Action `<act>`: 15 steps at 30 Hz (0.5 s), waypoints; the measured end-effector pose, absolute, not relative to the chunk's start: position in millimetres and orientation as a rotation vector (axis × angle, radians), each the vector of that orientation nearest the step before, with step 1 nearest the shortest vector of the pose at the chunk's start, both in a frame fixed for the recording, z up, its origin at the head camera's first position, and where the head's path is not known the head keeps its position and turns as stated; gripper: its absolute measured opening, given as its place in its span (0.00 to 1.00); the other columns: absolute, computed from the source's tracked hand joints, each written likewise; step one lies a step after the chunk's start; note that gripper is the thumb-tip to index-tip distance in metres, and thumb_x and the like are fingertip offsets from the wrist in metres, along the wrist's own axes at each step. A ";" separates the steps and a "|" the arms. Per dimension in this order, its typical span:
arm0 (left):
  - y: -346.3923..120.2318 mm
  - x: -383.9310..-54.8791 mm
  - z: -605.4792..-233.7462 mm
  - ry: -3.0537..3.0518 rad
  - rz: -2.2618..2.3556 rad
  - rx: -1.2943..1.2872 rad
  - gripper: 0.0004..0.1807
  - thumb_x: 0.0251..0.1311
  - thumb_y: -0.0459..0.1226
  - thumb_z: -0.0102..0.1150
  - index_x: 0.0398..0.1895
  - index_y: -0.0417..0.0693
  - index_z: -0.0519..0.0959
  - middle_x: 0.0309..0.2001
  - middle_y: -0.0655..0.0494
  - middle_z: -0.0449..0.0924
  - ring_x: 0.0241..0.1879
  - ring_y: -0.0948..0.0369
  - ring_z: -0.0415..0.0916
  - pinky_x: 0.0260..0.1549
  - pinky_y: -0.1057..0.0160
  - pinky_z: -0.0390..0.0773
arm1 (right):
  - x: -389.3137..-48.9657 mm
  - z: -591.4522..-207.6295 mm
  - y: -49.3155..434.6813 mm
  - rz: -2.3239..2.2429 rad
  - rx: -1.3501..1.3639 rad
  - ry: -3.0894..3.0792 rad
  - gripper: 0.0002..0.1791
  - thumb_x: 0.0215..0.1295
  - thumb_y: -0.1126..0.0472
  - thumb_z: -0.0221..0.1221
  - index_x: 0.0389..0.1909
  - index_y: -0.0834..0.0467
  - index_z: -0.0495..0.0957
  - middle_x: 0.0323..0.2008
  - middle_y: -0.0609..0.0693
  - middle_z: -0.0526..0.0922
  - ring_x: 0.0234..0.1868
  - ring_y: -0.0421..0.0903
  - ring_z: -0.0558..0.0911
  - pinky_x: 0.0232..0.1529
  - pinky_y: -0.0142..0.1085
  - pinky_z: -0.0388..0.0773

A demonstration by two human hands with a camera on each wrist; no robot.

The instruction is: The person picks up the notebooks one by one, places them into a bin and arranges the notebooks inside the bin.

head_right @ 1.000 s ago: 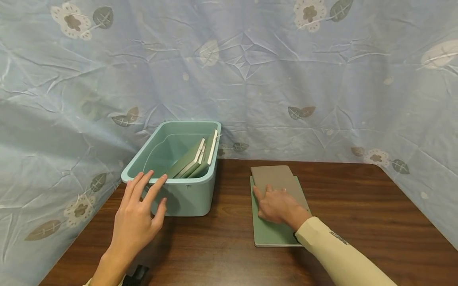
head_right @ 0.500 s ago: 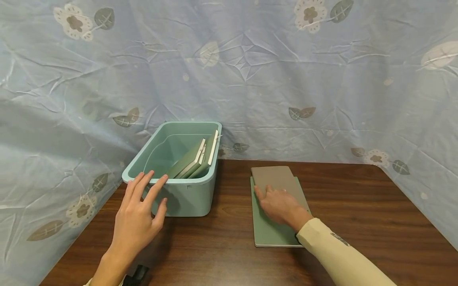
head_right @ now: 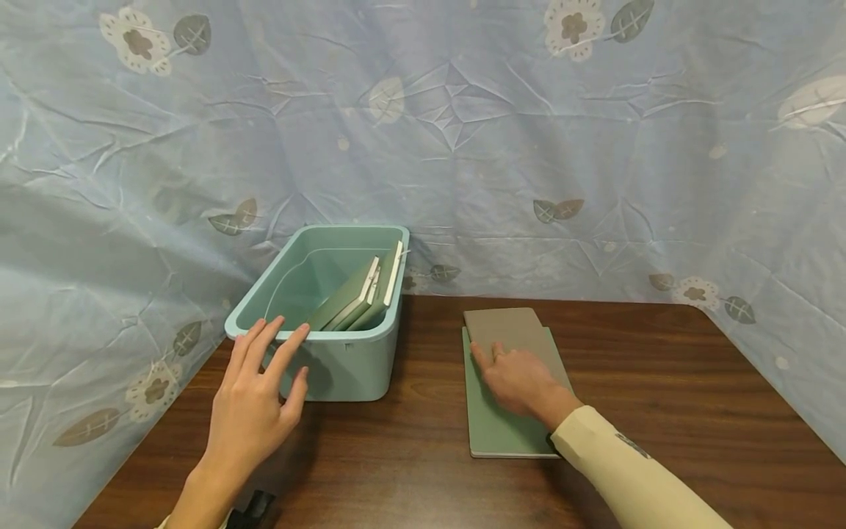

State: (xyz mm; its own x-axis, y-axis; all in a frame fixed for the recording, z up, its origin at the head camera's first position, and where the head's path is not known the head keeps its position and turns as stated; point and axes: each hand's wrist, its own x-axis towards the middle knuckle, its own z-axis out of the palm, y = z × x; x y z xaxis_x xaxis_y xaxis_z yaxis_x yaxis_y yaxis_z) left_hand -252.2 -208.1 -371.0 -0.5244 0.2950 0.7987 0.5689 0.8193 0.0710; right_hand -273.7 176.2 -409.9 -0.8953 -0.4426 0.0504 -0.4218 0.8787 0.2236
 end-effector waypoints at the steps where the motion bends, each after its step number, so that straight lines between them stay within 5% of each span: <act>1: -208.1 -252.2 -371.1 -2.151 -0.412 -0.632 0.33 0.56 0.35 0.61 0.69 0.53 0.72 0.65 0.37 0.70 0.69 0.39 0.63 0.69 0.37 0.61 | -273.8 -409.7 176.0 -0.309 0.675 -2.950 0.32 0.74 0.52 0.52 0.74 0.60 0.60 0.61 0.68 0.77 0.28 0.59 0.84 0.29 0.50 0.83; 15: -207.9 -253.6 -372.5 -2.115 -0.431 -0.637 0.33 0.54 0.34 0.63 0.68 0.52 0.73 0.65 0.37 0.71 0.67 0.39 0.64 0.68 0.36 0.62 | -275.4 -400.3 175.8 -0.167 0.633 -2.981 0.27 0.67 0.66 0.53 0.67 0.62 0.63 0.56 0.64 0.81 0.40 0.63 0.86 0.41 0.53 0.84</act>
